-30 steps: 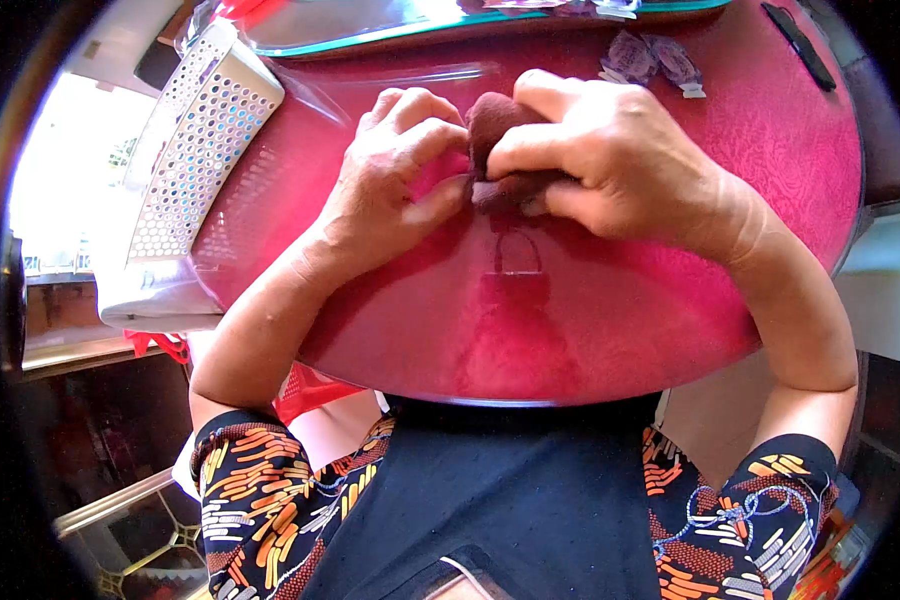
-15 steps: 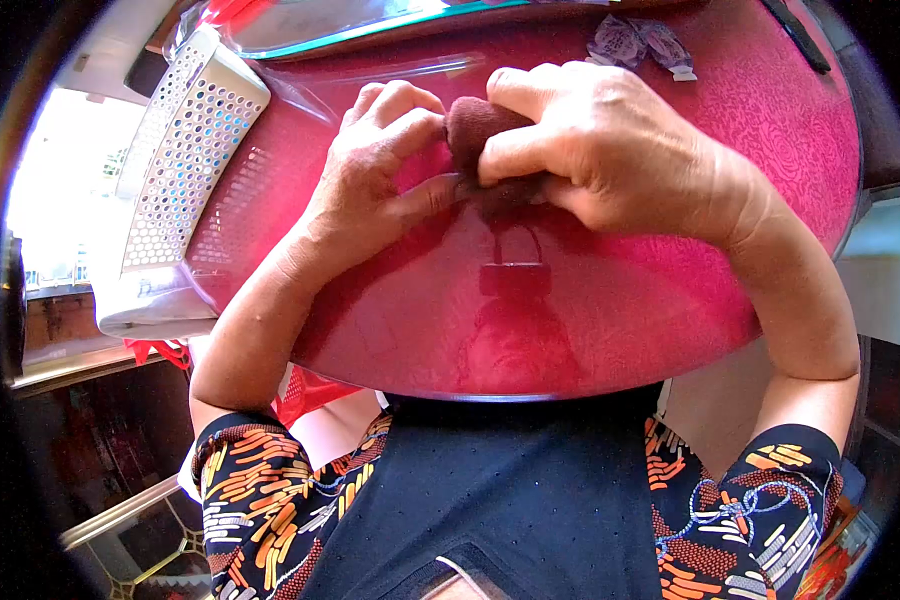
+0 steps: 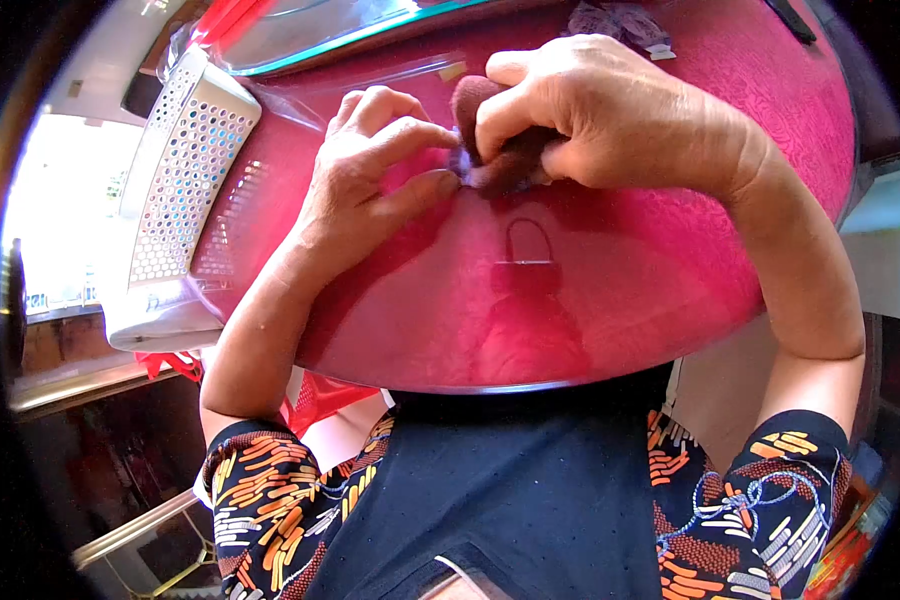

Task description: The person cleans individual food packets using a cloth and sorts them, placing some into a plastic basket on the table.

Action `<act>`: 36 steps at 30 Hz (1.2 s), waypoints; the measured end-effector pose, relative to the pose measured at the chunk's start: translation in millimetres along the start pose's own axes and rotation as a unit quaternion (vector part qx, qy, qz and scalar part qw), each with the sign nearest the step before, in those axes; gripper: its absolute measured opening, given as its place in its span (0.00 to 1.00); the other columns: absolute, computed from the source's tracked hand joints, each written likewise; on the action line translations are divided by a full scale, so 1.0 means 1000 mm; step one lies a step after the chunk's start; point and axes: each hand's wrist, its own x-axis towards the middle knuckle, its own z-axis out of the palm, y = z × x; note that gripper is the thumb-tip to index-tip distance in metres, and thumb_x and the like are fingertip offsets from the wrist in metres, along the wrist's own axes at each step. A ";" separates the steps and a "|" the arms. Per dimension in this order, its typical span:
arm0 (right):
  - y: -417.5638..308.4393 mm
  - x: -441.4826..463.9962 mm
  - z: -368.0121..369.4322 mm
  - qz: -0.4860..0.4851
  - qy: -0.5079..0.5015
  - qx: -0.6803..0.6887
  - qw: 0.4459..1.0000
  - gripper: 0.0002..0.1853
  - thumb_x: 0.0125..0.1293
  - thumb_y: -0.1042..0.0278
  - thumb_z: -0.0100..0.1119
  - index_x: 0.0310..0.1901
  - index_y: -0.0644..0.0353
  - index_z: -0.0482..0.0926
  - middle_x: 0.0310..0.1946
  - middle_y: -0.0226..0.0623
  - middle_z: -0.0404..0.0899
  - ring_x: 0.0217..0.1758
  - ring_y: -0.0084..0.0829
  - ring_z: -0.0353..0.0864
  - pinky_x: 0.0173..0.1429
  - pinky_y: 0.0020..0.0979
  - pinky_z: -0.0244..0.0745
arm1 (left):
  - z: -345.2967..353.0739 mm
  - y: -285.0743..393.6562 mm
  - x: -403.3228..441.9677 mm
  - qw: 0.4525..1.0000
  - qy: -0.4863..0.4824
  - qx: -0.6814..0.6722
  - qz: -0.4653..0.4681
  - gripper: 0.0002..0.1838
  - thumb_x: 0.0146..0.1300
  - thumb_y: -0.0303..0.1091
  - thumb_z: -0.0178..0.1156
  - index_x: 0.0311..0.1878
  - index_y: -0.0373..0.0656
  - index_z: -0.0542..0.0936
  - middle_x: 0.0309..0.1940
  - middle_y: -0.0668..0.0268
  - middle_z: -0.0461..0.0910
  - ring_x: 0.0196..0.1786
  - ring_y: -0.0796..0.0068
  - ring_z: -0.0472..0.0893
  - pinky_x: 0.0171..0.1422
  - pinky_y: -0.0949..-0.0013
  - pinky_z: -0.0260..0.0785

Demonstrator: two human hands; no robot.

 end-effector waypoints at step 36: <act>0.004 -0.005 -0.015 0.114 -0.023 -0.062 0.991 0.13 0.53 0.69 0.76 0.42 0.58 0.90 0.35 0.43 0.89 0.39 0.45 0.89 0.48 0.41 0.82 | 0.006 0.023 0.003 0.994 -0.029 0.006 0.104 0.18 0.59 0.34 0.76 0.52 0.45 0.86 0.56 0.58 0.81 0.60 0.51 0.78 0.64 0.49 0.73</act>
